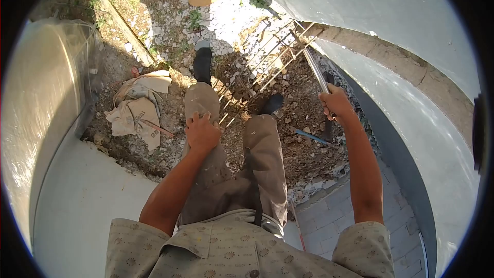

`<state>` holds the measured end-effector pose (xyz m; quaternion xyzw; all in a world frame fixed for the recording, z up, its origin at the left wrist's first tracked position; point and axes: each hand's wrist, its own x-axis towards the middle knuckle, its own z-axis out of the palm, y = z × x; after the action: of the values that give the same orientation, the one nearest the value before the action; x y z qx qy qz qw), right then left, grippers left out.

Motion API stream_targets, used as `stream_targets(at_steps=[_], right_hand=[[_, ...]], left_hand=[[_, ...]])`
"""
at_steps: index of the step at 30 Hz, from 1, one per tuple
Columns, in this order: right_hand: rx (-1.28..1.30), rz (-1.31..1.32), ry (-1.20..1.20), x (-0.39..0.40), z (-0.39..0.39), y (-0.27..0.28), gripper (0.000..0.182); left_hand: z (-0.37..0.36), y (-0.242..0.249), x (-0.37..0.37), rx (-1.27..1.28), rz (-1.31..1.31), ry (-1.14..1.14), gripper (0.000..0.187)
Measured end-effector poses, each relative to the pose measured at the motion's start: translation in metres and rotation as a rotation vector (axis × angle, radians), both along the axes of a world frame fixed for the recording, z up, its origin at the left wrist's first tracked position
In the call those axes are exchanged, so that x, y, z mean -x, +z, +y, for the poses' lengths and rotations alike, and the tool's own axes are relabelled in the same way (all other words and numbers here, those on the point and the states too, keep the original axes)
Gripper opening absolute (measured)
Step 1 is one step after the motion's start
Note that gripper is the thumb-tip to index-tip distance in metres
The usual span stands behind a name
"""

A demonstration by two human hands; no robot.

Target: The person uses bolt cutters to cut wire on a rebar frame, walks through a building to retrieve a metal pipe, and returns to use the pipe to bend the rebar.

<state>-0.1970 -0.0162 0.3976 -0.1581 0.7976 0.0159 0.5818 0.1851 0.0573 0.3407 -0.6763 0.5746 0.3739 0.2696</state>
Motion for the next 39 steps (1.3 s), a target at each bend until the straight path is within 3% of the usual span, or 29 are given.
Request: stream_targets(at_steps=[2, 5, 7, 8, 9, 10, 13, 14, 15, 17, 18, 19, 21, 22, 24, 25, 27, 28, 30, 31, 33, 36, 37, 39], right_hand=[[0.003, 0.005, 0.027, 0.006, 0.005, 0.0, 0.038], [0.061, -0.001, 0.029, 0.011, 0.02, 0.001, 0.049], [0.054, -0.008, -0.018, 0.012, 0.021, 0.0, 0.057], [0.051, -0.017, -0.051, 0.014, 0.013, 0.004, 0.058], [0.05, -0.026, -0.085, 0.018, 0.004, 0.006, 0.059], [0.085, -0.066, -0.115, 0.026, -0.004, 0.005, 0.047], [0.098, -0.073, -0.173, 0.038, -0.047, 0.003, 0.017], [0.091, 0.008, -0.136, 0.031, -0.059, 0.002, 0.019], [0.221, 0.06, 0.147, 0.029, -0.059, -0.018, 0.022], [0.485, 0.163, 0.901, 0.006, -0.05, -0.032, 0.021], [0.664, 0.304, 1.212, -0.006, -0.045, -0.039, 0.021], [0.567, 0.279, 0.912, -0.023, -0.044, -0.034, 0.021], [0.503, 0.274, 0.211, -0.058, -0.04, -0.022, 0.021], [0.468, 0.144, -0.072, -0.066, -0.041, -0.033, 0.016], [0.415, -0.026, -0.713, -0.08, -0.045, -0.046, 0.033], [0.401, -0.162, -0.833, -0.082, -0.039, -0.046, 0.039], [0.432, -0.059, -0.949, -0.092, -0.022, -0.048, 0.038], [0.482, -0.033, -0.855, -0.105, -0.003, -0.079, 0.089], [0.491, -0.018, -0.863, -0.106, 0.014, -0.075, 0.088], [0.493, -0.011, -0.87, -0.105, 0.019, -0.074, 0.088], [0.537, -0.013, -0.916, -0.103, 0.025, -0.077, 0.08], [0.664, -0.022, -0.987, -0.094, 0.023, -0.073, 0.066], [0.591, -0.112, -1.101, -0.093, 0.02, -0.066, 0.063], [0.457, -0.292, -1.31, -0.073, -0.001, -0.02, 0.059]], left_hand=[[0.001, 0.002, 0.004, 0.008, -0.015, -0.051, 0.043], [-0.003, -0.013, 0.034, 0.23, 0.24, -0.147, 0.037], [-0.001, -0.061, 0.09, 0.16, 0.607, 0.119, 0.036], [-0.015, -0.09, 0.129, -0.151, 0.708, 0.151, 0.033], [-0.042, -0.065, 0.173, -0.419, 0.796, 0.491, 0.04], [-0.07, -0.039, 0.217, -0.648, 0.792, 0.854, 0.047], [-0.114, -0.051, 0.314, -0.8, 0.928, 1.212, 0.05], [-0.13, -0.053, 0.318, -0.614, 1.09, 0.654, 0.042], [-0.153, -0.055, 0.311, -0.409, 1.191, 0.086, 0.035], [-0.156, -0.124, 0.296, -0.19, 1.422, -0.145, 0.031], [-0.173, -0.134, 0.29, -0.601, 1.309, 0.023, 0.022], [-0.19, -0.144, 0.285, -0.931, 1.096, 0.21, 0.017], [-0.198, -0.139, 0.264, -0.774, 1.239, 0.008, 0.016], [-0.21, -0.137, 0.259, -0.837, 1.261, -0.039, 0.014], [-0.211, -0.133, 0.256, -0.874, 1.197, 0.083, 0.013], [-0.203, -0.13, 0.253, -0.842, 1.108, 0.249, 0.013], [-0.195, -0.136, 0.259, -0.873, 0.954, 0.072, 0.019], [-0.186, -0.131, 0.259, -0.731, 0.875, -0.081, 0.023], [-0.163, -0.135, 0.265, -0.441, 0.678, -0.305, 0.031], [-0.154, -0.141, 0.266, -0.398, 0.579, -0.261, 0.03], [-0.153, -0.139, 0.268, -0.434, 0.673, -0.384, 0.029], [-0.158, -0.136, 0.267, -0.748, 1.019, -0.089, 0.023], [-0.163, -0.134, 0.273, -0.515, 0.851, -0.469, 0.024], [-0.177, -0.107, 0.283, -0.398, 0.918, -0.692, 0.024]])
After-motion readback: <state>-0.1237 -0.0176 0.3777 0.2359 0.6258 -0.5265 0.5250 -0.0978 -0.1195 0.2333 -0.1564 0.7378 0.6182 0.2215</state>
